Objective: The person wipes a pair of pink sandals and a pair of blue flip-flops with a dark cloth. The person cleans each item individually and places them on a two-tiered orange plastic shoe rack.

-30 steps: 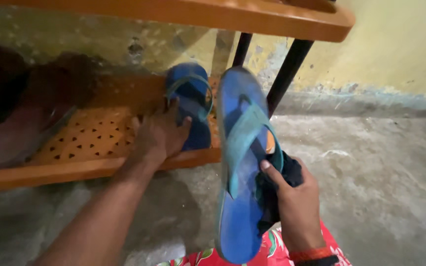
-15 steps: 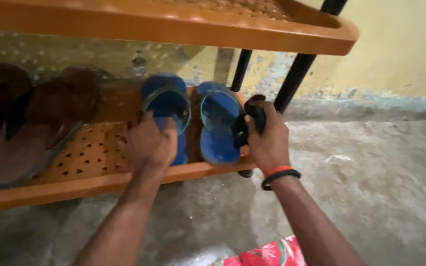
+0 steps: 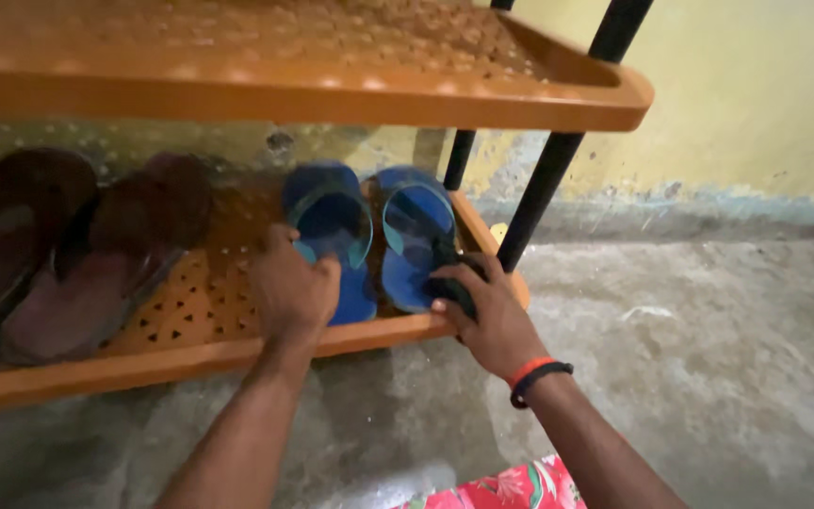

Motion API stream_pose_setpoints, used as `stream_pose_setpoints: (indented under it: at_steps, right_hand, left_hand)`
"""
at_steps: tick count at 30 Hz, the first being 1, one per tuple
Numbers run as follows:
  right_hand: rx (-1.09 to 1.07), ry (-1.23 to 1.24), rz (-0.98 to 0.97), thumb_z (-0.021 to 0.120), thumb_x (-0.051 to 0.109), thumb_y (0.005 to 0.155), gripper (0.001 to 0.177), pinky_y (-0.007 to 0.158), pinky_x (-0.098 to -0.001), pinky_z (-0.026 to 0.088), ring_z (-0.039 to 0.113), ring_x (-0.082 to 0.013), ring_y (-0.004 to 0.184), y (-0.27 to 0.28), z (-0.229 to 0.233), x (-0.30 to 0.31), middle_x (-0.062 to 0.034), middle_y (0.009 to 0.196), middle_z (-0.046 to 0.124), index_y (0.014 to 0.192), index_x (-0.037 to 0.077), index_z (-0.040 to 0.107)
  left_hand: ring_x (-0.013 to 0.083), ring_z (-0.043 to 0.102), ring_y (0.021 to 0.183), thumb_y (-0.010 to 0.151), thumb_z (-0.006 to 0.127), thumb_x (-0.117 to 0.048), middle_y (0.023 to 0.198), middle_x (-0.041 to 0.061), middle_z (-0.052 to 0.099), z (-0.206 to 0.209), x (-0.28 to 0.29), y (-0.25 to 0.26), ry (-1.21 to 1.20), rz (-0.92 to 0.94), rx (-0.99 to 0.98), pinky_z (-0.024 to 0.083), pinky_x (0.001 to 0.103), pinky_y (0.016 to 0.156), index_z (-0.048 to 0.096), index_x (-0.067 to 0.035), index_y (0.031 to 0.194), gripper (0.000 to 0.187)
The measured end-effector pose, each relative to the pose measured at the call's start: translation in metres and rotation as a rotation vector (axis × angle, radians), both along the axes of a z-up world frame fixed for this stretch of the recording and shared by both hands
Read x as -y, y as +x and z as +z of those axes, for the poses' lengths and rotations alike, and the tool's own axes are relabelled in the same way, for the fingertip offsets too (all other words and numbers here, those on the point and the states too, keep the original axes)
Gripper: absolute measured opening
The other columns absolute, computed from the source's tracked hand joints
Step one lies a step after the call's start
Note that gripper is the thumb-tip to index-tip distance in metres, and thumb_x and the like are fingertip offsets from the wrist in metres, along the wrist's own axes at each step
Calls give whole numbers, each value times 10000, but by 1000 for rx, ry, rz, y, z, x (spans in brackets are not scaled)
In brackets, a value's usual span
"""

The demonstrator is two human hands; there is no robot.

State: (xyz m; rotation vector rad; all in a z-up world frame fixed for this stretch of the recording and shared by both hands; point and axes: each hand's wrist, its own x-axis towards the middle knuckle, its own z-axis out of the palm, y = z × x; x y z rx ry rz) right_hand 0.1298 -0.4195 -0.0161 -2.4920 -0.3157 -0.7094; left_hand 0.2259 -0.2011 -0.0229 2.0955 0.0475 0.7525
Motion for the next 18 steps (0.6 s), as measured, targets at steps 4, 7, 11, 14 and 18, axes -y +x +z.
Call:
stream_pose_setpoints:
  at_steps: [4, 7, 11, 14, 18]
  right_hand:
    - [26, 158, -63, 784, 131, 819, 305, 993, -423, 499, 590, -356, 1184, 8, -13, -3, -142, 1276, 565, 1108, 121, 688]
    - [58, 174, -83, 796, 45, 745, 320, 984, -414, 500, 596, -354, 1159, 13, -18, -10, -151, 1224, 573, 1044, 139, 731]
    - [44, 9, -23, 772, 6, 764, 375, 974, -411, 501, 585, -365, 1182, 15, -12, -10, -153, 1257, 578, 1060, 235, 783]
    - [-66, -83, 4, 719, 79, 857, 322, 1002, -420, 496, 581, -382, 1207, 14, -7, -4, -170, 1307, 551, 1140, 227, 755]
    - [-109, -175, -41, 721, 439, 964, 470, 1040, -450, 473, 535, -441, 1256, 26, 1, -18, -160, 1294, 618, 1283, 99, 661]
  left_hand:
    - [477, 677, 969, 715, 732, -169, 1014, 303, 695, -13, 0, 9, -19, -56, -19, 538, 513, 848, 622, -33, 1182, 499]
    - [473, 679, 949, 683, 741, -138, 1025, 304, 688, -14, -1, 7, 0, -53, 39, 539, 509, 820, 627, -18, 1154, 499]
    - [439, 695, 962, 675, 716, -102, 1021, 289, 699, -6, -2, 5, -2, -134, 7, 553, 472, 850, 641, -45, 1173, 507]
    - [414, 708, 980, 701, 703, -110, 1010, 266, 716, -3, 0, 2, -29, -145, -105, 557, 453, 881, 645, -70, 1181, 486]
    - [426, 688, 966, 674, 763, -127, 1031, 252, 704, 4, 3, -3, 15, -131, -51, 544, 474, 830, 624, -42, 1157, 510]
